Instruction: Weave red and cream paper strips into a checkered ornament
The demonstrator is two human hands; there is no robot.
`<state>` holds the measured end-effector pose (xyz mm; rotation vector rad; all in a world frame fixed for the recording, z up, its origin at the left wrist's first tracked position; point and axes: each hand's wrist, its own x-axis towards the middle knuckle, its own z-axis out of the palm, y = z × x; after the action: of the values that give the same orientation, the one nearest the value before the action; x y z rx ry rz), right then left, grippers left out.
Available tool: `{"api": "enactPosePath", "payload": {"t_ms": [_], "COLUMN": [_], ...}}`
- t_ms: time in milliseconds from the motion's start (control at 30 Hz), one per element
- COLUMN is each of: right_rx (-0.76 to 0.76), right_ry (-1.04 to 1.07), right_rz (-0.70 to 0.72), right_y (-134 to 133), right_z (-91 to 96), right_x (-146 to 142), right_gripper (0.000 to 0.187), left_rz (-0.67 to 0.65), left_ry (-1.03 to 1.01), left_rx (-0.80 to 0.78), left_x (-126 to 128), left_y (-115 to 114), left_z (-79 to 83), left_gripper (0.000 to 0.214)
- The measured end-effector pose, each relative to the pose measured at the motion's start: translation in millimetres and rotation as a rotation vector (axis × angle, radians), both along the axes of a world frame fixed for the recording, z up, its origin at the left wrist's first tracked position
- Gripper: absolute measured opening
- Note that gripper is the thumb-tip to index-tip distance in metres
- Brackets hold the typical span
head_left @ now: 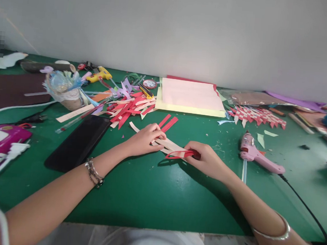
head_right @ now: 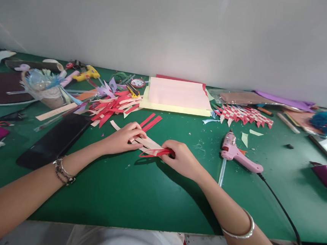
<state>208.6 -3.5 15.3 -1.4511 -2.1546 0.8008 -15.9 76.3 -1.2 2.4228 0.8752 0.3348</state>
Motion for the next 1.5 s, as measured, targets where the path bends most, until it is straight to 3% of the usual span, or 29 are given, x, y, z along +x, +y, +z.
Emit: {"api": "enactPosePath", "payload": {"t_ms": [167,367,600,967,1500], "right_rx": [0.032,0.000,0.008,-0.046,-0.011], "right_ry": [0.040,0.049,0.050,0.186,0.207], "right_rz": [0.017,-0.014,-0.009,-0.055,-0.102], "right_y": [2.0,1.1,1.6,1.7,2.4], "right_z": [-1.0,-3.0,-3.8,0.2,-3.2], "right_x": [-7.6,-7.0,-3.9,-3.8,-1.1], "right_gripper": [0.015,0.005,0.014,0.010,0.012], "left_rz": [0.011,-0.019,-0.013,-0.003,0.005], "left_ry": [-0.010,-0.021,-0.039,-0.111,-0.090], "left_rx": [-0.006,0.019,-0.020,-0.090,-0.102], "left_x": [0.4,-0.9,-1.6,1.3,0.8], "left_y": [-0.2,0.7,-1.2,0.4,1.3], "left_z": [1.7,-0.2,2.9,7.7,6.1], "left_gripper": [0.026,0.025,0.026,0.031,0.036]}}
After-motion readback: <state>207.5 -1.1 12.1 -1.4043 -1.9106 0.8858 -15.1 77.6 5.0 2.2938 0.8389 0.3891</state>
